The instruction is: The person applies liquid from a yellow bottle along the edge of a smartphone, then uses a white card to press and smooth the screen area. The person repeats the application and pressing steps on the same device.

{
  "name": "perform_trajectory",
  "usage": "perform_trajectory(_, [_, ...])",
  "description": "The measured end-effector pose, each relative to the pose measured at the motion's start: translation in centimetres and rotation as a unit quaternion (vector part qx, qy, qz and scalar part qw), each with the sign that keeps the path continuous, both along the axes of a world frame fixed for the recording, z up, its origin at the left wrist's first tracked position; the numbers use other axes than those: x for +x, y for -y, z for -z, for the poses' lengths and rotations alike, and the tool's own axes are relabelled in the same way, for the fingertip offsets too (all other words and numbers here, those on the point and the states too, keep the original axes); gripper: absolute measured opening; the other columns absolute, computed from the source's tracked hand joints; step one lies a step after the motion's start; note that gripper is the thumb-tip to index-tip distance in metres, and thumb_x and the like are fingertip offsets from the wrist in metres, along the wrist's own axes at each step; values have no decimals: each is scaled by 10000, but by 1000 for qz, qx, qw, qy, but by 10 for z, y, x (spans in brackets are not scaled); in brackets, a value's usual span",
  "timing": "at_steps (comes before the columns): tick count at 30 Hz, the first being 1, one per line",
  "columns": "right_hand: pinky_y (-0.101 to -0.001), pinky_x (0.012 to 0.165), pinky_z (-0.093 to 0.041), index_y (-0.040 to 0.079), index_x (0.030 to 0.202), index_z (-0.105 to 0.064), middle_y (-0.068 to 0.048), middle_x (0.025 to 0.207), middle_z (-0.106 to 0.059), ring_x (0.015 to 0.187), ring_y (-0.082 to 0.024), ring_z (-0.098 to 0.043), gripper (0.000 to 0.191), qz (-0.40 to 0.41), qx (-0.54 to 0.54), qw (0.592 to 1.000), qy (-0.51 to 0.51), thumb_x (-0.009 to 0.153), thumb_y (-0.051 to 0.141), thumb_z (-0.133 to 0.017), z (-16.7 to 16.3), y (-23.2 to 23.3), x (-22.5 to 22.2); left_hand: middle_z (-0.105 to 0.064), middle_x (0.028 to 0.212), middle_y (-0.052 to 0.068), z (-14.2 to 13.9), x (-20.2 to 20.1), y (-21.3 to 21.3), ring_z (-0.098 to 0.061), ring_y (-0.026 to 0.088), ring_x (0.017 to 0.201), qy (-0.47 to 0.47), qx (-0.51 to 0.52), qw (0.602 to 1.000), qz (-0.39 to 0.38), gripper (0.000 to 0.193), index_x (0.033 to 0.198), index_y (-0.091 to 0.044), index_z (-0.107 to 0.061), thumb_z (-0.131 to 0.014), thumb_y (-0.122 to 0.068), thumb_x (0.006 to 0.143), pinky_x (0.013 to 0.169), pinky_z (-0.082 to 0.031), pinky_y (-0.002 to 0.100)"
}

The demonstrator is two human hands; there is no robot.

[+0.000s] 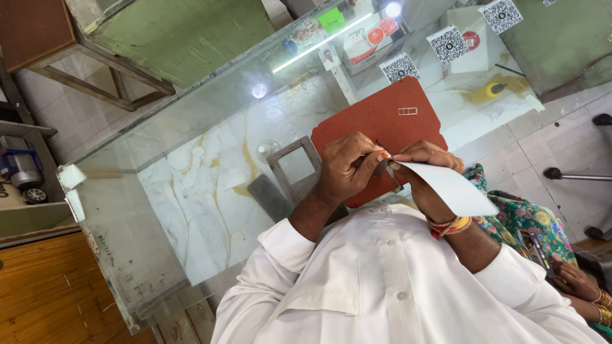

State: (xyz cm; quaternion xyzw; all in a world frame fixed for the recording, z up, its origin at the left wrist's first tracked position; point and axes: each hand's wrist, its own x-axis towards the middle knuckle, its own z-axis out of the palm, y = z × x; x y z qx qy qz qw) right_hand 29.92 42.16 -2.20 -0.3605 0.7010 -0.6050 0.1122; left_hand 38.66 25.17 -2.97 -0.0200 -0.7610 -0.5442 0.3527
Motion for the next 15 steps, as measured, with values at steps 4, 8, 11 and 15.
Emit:
perform_trajectory(4, [-258,731,-564,9,977,-743,-76,920,-730,816,-140,-696,100,-4,-53,998,45,898,-20,-797,3,2,1,-699,828,78,2,-1,-1,-702,162,727,5,-1,1000,-6,155,898,-33,-648,-736,-119,992,628,-548,282])
perform_trajectory(8, [-257,684,-534,-4,960,-749,-83,891,-724,775,-137,-675,115,3,-31,999,28,866,-38,-807,12,0,2,-698,837,79,3,0,1,-695,155,739,4,14,1000,3,155,909,-27,-652,-726,-127,1003,644,-557,285])
perform_trajectory(11, [-254,695,-533,-5,977,-749,-81,916,-723,792,-130,-667,112,-4,-71,993,95,887,-58,-790,21,-1,4,-700,844,72,5,0,3,-695,149,748,3,16,1000,9,157,916,-30,-656,-716,-137,1013,665,-573,285])
perform_trajectory(15, [-251,740,-541,-7,998,-740,-90,968,-718,852,-129,-677,115,-13,-135,974,180,909,-75,-769,34,2,7,-708,856,71,8,-3,4,-706,153,764,-4,6,1000,11,161,921,-31,-655,-706,-144,1023,686,-582,283])
